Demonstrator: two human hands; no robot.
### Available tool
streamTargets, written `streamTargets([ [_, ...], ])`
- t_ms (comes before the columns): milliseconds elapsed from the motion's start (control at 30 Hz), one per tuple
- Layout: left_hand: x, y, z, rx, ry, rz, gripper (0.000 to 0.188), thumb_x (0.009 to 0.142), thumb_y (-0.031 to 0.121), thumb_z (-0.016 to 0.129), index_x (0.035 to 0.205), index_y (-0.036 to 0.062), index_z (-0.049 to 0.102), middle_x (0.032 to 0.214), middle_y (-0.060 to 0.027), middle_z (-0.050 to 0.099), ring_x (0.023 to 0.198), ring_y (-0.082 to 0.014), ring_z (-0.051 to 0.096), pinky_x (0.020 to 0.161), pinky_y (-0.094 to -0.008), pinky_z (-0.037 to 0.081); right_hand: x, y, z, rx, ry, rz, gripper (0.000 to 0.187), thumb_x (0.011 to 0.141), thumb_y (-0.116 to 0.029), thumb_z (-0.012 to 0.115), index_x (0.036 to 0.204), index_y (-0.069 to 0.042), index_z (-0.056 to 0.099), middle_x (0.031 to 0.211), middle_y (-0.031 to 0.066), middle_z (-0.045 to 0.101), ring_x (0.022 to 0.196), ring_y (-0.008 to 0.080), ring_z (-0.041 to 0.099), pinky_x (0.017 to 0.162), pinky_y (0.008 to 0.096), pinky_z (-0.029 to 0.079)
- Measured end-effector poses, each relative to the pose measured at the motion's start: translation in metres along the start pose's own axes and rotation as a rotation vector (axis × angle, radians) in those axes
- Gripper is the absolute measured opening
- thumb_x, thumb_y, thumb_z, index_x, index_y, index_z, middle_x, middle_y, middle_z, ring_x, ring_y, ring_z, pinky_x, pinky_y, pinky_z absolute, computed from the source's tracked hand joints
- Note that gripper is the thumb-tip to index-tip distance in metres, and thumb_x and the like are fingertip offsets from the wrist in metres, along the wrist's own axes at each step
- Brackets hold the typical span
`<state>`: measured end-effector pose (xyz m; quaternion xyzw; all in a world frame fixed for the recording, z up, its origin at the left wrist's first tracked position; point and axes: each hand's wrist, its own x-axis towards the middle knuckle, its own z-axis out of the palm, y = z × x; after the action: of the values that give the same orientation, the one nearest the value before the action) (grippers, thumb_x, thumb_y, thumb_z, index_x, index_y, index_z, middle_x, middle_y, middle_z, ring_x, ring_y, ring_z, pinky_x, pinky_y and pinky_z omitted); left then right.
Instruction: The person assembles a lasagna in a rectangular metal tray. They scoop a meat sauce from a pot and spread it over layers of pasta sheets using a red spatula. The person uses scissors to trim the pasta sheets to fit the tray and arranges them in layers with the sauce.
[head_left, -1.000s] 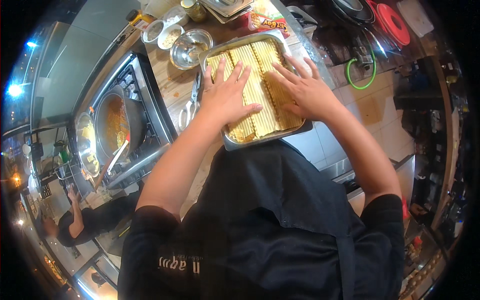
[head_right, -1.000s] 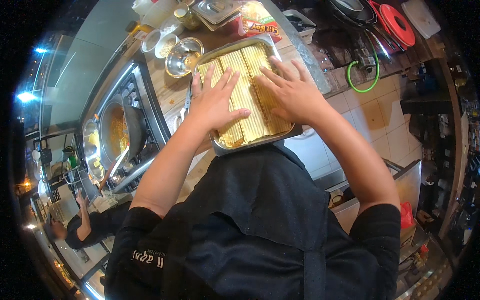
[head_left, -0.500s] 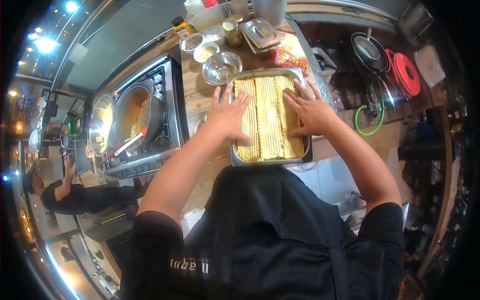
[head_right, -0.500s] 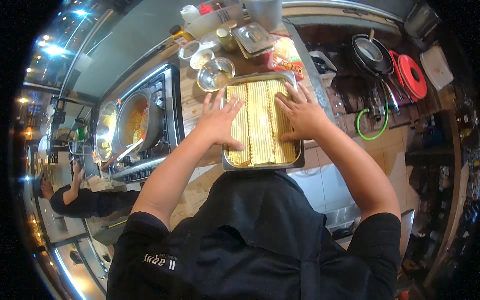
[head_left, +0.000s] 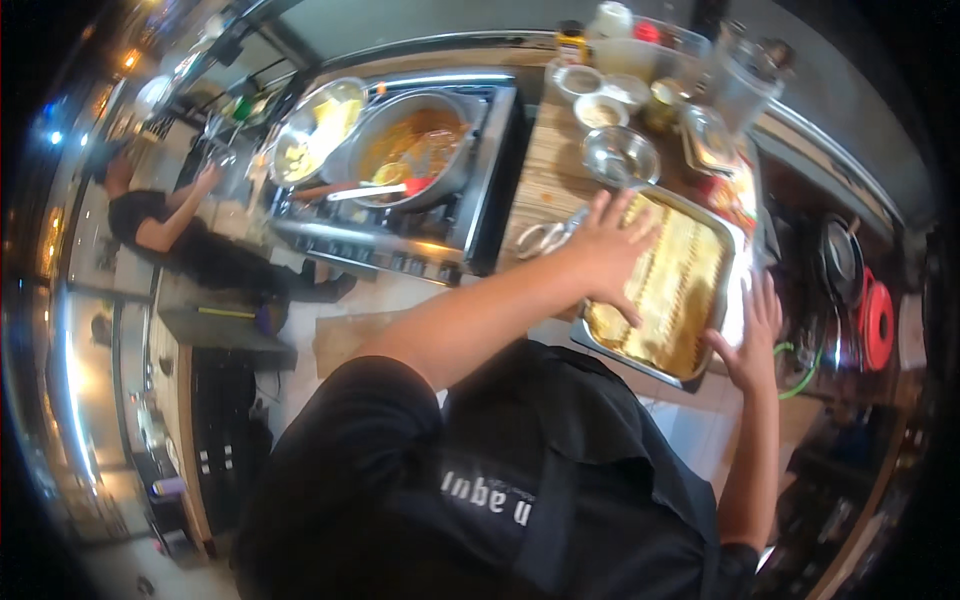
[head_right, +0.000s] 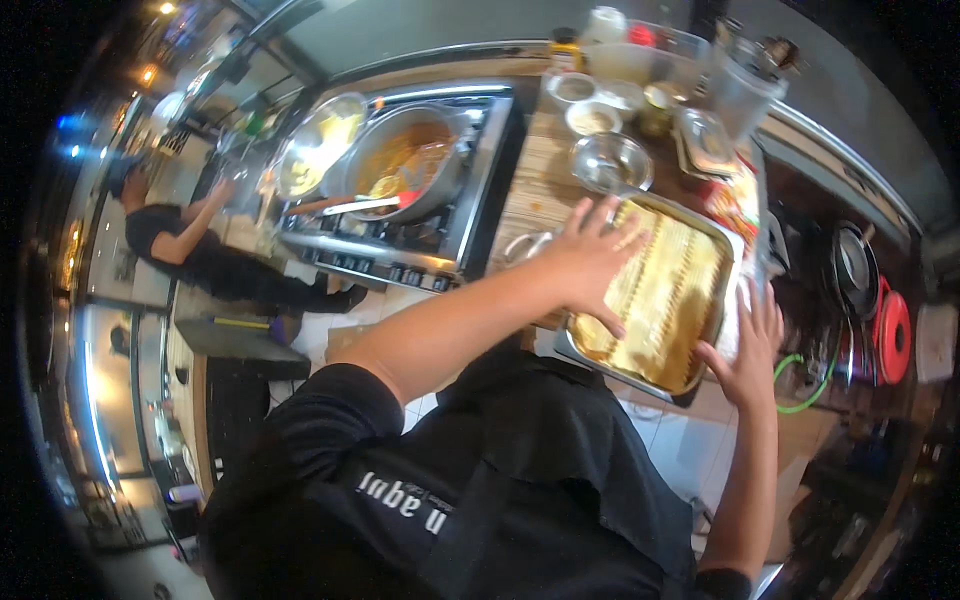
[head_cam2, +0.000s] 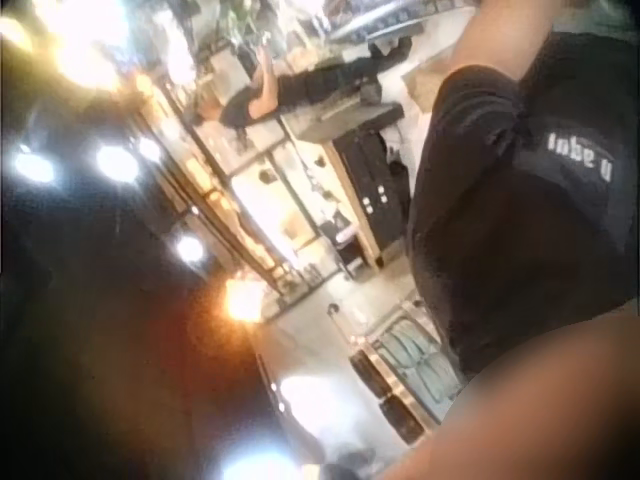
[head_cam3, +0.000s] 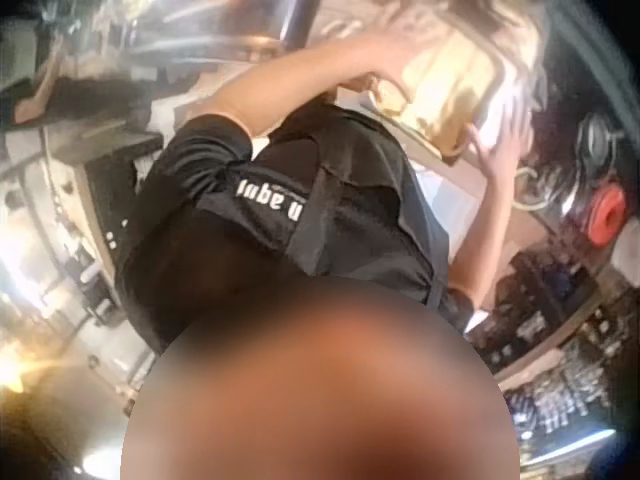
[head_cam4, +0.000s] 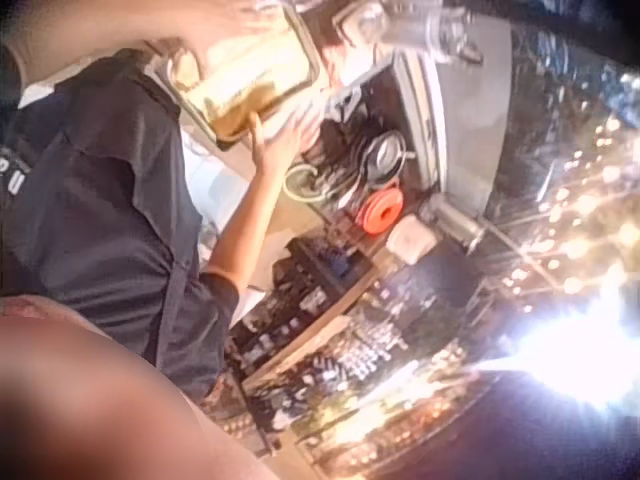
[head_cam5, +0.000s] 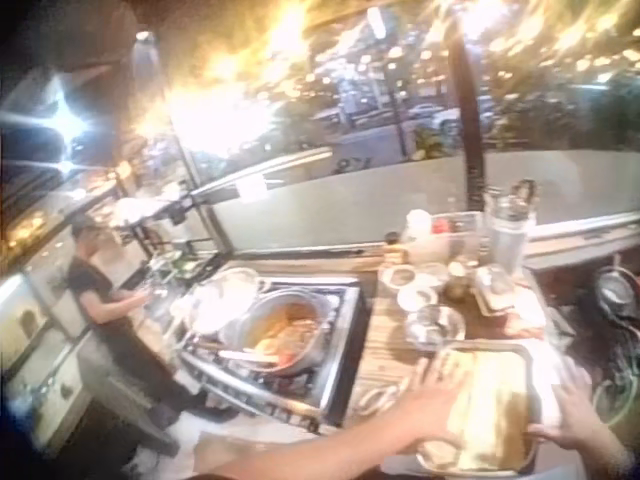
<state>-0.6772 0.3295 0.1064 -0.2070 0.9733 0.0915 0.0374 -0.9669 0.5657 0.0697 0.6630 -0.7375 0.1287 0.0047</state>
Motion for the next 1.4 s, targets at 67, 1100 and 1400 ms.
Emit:
streamTargets([
  [67, -0.027, -0.004, 0.001, -0.113, 0.236, 0.043, 0.127, 0.084, 0.084, 0.08, 0.178, 0.0086, 0.039, 0.184, -0.0226, 0.037, 0.173, -0.0518, 0.02, 0.138, -0.0696, 0.016, -0.027, 0.0, 0.004, 0.13, 0.095, 0.084, 0.096, 0.099, -0.064, 0.076, 0.168, -0.002, 0.052, 0.182, 0.0209, 0.042, 0.171, 0.045, 0.03, 0.138, 0.0599, 0.019],
  [1100, -0.38, -0.387, -0.046, -1.372, 0.544, -0.609, 0.035, 0.1, 0.015, 0.092, 0.131, 0.0079, 0.076, 0.121, -0.0026, 0.077, 0.096, -0.0091, 0.067, 0.084, -0.0271, 0.054, 0.333, -0.591, 0.137, 0.12, -0.147, -0.496, 0.048, 0.095, -0.033, 0.084, 0.132, -0.006, 0.071, 0.123, 0.0105, 0.078, 0.122, 0.0314, 0.07, 0.11, 0.0473, 0.049],
  [1400, -0.307, -0.415, -0.041, -0.783, 0.839, -0.733, 0.02, 0.107, 0.026, 0.083, 0.109, 0.0057, 0.081, 0.088, -0.0067, 0.081, 0.079, -0.0151, 0.073, 0.077, -0.0335, 0.059, 0.347, -0.579, 0.148, 0.114, 0.035, -0.551, 0.025, 0.097, -0.025, 0.079, 0.118, -0.013, 0.074, 0.097, 0.0071, 0.079, 0.097, 0.0284, 0.076, 0.094, 0.0464, 0.052],
])
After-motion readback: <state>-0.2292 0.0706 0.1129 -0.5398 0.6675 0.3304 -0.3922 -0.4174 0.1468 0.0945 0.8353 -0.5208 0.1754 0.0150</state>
